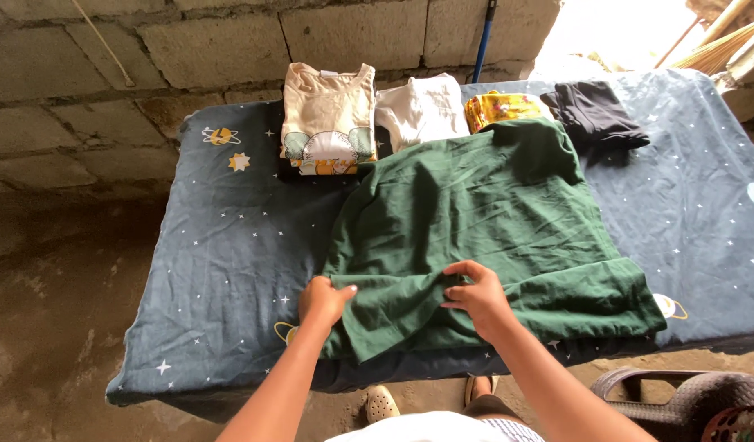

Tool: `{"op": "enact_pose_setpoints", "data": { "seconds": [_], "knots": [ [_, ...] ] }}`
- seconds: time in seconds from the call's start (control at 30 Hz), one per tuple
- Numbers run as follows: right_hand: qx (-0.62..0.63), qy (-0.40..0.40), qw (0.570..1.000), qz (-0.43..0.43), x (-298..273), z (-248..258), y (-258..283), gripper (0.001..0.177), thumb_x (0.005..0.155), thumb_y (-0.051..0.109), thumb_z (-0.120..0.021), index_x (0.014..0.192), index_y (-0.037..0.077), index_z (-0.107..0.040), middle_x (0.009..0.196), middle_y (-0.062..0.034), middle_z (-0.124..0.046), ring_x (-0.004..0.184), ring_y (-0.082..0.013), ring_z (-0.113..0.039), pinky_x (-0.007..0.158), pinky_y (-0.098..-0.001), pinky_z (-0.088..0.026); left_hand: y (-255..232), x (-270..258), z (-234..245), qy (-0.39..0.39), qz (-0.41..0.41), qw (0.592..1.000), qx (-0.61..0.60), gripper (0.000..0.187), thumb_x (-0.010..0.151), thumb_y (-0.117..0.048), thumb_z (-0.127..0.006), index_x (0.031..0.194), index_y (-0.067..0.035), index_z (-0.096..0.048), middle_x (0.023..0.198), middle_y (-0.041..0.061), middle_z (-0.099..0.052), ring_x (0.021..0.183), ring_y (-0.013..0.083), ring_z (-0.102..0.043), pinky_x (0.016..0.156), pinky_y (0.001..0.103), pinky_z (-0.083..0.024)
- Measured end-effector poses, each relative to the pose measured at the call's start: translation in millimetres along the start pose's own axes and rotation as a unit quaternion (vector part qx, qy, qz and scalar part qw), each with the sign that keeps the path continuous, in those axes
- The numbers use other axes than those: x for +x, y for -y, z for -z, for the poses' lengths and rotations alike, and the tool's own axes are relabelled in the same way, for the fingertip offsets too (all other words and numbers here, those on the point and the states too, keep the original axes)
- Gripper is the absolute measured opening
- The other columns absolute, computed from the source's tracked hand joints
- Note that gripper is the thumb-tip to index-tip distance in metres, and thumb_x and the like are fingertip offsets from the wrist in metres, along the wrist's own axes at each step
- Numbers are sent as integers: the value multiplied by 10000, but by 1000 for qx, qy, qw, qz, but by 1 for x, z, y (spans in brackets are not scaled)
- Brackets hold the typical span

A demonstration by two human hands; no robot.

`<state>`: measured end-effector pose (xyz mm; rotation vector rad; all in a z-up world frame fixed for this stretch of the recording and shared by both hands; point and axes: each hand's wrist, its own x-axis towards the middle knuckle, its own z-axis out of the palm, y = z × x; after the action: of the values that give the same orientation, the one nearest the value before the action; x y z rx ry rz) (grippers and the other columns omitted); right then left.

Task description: Folding several items of clothing on a table and sorting them.

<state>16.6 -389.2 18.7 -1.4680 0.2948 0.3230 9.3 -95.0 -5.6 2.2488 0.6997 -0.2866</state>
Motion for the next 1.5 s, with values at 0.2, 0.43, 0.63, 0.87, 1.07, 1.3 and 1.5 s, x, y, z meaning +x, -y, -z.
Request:
{"op": "enact_pose_setpoints", "data": {
  "seconds": [0.2, 0.43, 0.63, 0.87, 1.07, 1.3, 1.5],
  "knots": [
    [154, -8, 987, -42, 24, 20, -27, 376, 824, -175, -612, 1186, -80, -645, 1069, -162, -565, 882, -251, -672, 879, -491, -641, 32, 75, -36, 102, 36, 906, -410, 201, 893, -193, -749, 1061, -84, -737, 940, 47, -780, 824, 187, -721, 734, 362, -570],
    [187, -16, 980, -65, -7, 9, 7, 461, 807, -214, -557, 1240, -64, -610, 1266, -173, -537, 929, -253, -697, 898, -491, -634, 6, 23, 3, 146, 107, 896, -405, 413, 891, -176, -730, 1297, -211, -663, 919, -36, -696, 732, 96, -572, 642, 289, -405],
    [73, 12, 996, -51, -23, 10, -6, 495, 757, -186, -562, 1203, -7, -682, 1190, -117, -677, 868, -274, -747, 817, -382, -619, 21, -6, 0, 145, 43, 950, -274, 871, 817, -123, -824, 1519, -269, -329, 984, 19, -710, 784, 118, -614, 678, 290, -491],
    [84, -28, 996, 8, -24, 15, -24, 143, 895, 71, -722, 966, -46, -762, 837, -73, -702, 719, -146, -657, 689, -360, -612, 1, -44, 34, 140, -92, 946, -277, 608, 943, -57, -610, 1466, -278, -392, 989, 51, -678, 800, 176, -593, 643, 371, -494],
    [-156, -27, 987, 31, -29, 11, -49, 172, 780, -42, -775, 938, -12, -713, 754, -74, -652, 656, -134, -623, 575, -347, -630, 41, -39, 8, 83, -260, 961, -32, 359, 974, -16, -535, 1247, -248, -558, 995, 153, -669, 885, 313, -674, 734, 442, -537],
    [-299, -130, 925, 197, -37, 40, -47, 229, 804, 42, -767, 1030, 51, -727, 848, -77, -700, 709, -168, -676, 623, -323, -565, 18, -87, 23, -36, -248, 966, 55, 324, 932, -102, -604, 1244, -150, -530, 1090, 192, -618, 935, 387, -655, 759, 472, -538],
    [-542, -363, 748, 118, -6, 201, -103, 279, 815, 231, -757, 1065, 106, -759, 1078, -186, -694, 1138, -359, -569, 1034, -462, -419, 95, -79, -5, -264, -224, 936, 68, 432, 823, -227, -766, 1168, -67, -562, 1109, 217, -616, 997, 423, -604, 848, 491, -501]
  ]
}}
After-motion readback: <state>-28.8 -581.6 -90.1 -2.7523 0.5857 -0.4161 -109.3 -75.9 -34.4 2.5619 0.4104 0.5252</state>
